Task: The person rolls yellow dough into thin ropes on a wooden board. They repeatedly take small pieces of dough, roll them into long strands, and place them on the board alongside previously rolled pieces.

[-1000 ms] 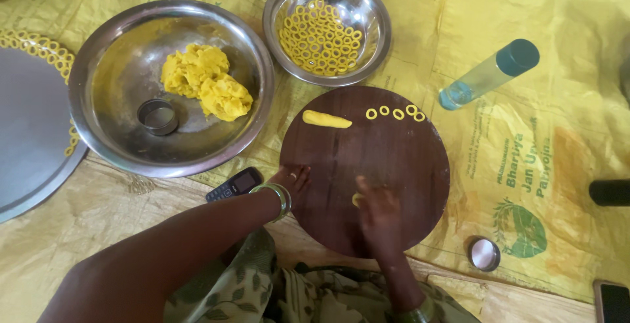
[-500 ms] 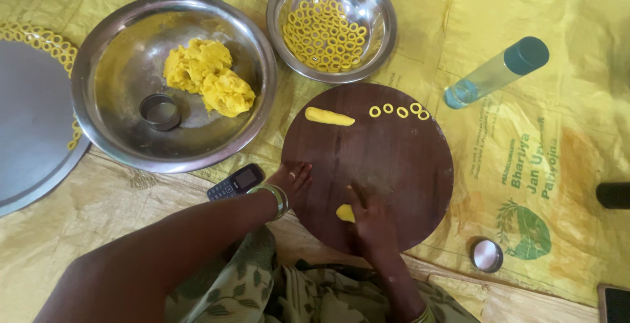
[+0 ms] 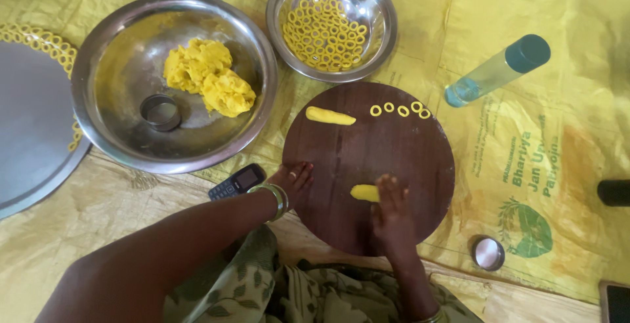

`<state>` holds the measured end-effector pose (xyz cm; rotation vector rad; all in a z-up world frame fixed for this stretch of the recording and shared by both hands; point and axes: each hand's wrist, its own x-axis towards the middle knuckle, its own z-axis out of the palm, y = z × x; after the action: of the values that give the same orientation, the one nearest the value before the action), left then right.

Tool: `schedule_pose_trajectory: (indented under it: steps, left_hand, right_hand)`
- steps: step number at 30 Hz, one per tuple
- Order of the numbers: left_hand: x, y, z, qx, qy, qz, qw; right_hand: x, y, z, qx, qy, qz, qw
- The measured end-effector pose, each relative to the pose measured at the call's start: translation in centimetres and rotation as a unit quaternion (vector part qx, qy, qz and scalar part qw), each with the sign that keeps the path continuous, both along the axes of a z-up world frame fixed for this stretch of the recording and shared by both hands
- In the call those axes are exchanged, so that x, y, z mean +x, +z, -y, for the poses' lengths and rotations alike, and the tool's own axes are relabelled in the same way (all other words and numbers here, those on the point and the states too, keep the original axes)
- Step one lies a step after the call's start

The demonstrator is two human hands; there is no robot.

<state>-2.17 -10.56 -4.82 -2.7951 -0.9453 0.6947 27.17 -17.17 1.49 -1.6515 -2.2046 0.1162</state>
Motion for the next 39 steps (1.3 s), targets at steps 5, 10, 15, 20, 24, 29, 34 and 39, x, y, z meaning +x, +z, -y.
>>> schedule_pose_trajectory:
  steps: [5,10,15,20,24,29,34,39]
  left_hand:
    - [0.2,0.1,0.3,-0.03,0.007,-0.017,0.999]
    - [0.5,1.7,0.1,-0.035,0.0,-0.027,0.999]
    - [0.3,1.6,0.4,-0.025,-0.013,-0.045,0.999]
    - [0.1,1.8,0.6,0.006,-0.027,-0.043,0.999]
    - [0.9,3.3,1.3,-0.004,-0.014,-0.066,0.998]
    - [4.5,5.4,0.1,-0.114,-0.004,-0.163,0.98]
    - [8.6,7.0,-3.2,-0.248,0.112,-0.064,0.96]
    - [10.5,11.7,-2.5,-0.717,0.348,0.388,0.464]
  right_hand:
    - [-0.5,-0.2,-0.1,0.047,0.01,-0.005,0.999]
    - [-0.6,1.0,-0.7,-0.235,-0.014,-0.053,0.97]
    - [4.8,5.6,0.3,-0.327,0.118,-0.851,0.394]
    - [6.1,7.2,2.4,-0.282,0.153,-0.891,0.322]
    - [6.9,6.7,3.5,-0.264,0.109,-0.92,0.27]
    - [8.1,5.3,2.4,-0.276,0.123,-0.926,0.224]
    - [9.2,2.9,1.1,-0.238,0.033,-0.939,0.244]
    - [9.4,0.3,0.7,-0.221,-0.026,-0.936,0.275]
